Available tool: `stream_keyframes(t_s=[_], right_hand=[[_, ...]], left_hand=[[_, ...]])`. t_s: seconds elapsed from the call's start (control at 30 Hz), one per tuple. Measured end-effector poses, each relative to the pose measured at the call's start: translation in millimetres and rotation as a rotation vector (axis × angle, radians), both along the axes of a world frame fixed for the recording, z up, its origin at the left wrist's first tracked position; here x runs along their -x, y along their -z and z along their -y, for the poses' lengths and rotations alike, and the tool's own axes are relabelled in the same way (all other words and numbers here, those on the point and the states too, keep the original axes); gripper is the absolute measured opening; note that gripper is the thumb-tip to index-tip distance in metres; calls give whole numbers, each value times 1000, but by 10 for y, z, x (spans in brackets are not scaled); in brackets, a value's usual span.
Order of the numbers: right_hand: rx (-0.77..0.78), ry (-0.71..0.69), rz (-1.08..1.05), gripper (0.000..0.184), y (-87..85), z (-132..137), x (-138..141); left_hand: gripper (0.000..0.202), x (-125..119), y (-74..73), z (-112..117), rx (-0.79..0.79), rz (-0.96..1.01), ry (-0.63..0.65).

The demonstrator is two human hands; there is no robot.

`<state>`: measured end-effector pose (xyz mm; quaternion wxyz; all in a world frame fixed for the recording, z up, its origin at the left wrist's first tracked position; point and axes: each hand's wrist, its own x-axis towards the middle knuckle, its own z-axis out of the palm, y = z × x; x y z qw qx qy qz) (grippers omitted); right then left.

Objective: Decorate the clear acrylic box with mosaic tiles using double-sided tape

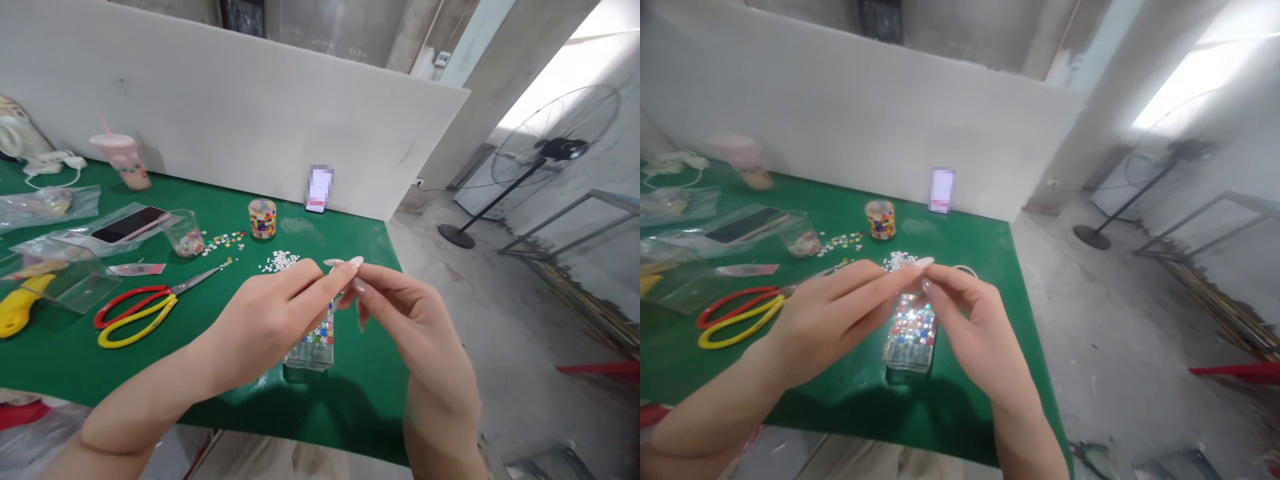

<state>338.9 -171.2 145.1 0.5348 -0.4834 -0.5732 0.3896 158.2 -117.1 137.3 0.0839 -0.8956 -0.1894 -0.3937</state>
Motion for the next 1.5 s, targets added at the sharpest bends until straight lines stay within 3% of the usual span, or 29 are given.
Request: stream_keyframes(t_s=[0.6, 0.77, 1.1, 1.23, 1.3, 1.37, 1.43, 1.5], right_hand=[[-45, 89, 87, 23, 35, -55, 44], [-26, 71, 64, 17, 20, -18, 34], [71, -44, -14, 15, 29, -98, -1], [94, -29, -20, 11, 48, -149, 18], [122, -15, -34, 9, 61, -166, 48], [152, -11, -26, 13, 71, -175, 79], [162, -13, 2, 16, 76, -172, 99], [147, -32, 35, 17, 79, -161, 104]], left_hand=[[34, -69, 39, -20, 66, -1, -12], [34, -49, -17, -5, 36, 128, 9], [35, 140, -176, -61, 47, 321, -181], [31, 146, -179, -177, 116, 385, -229], [28, 117, -132, -294, 227, 427, -220], [26, 88, -19, -440, 437, 492, -186], [25, 82, 176, -591, 681, 574, -159], [24, 105, 443, -724, 769, 642, -204]])
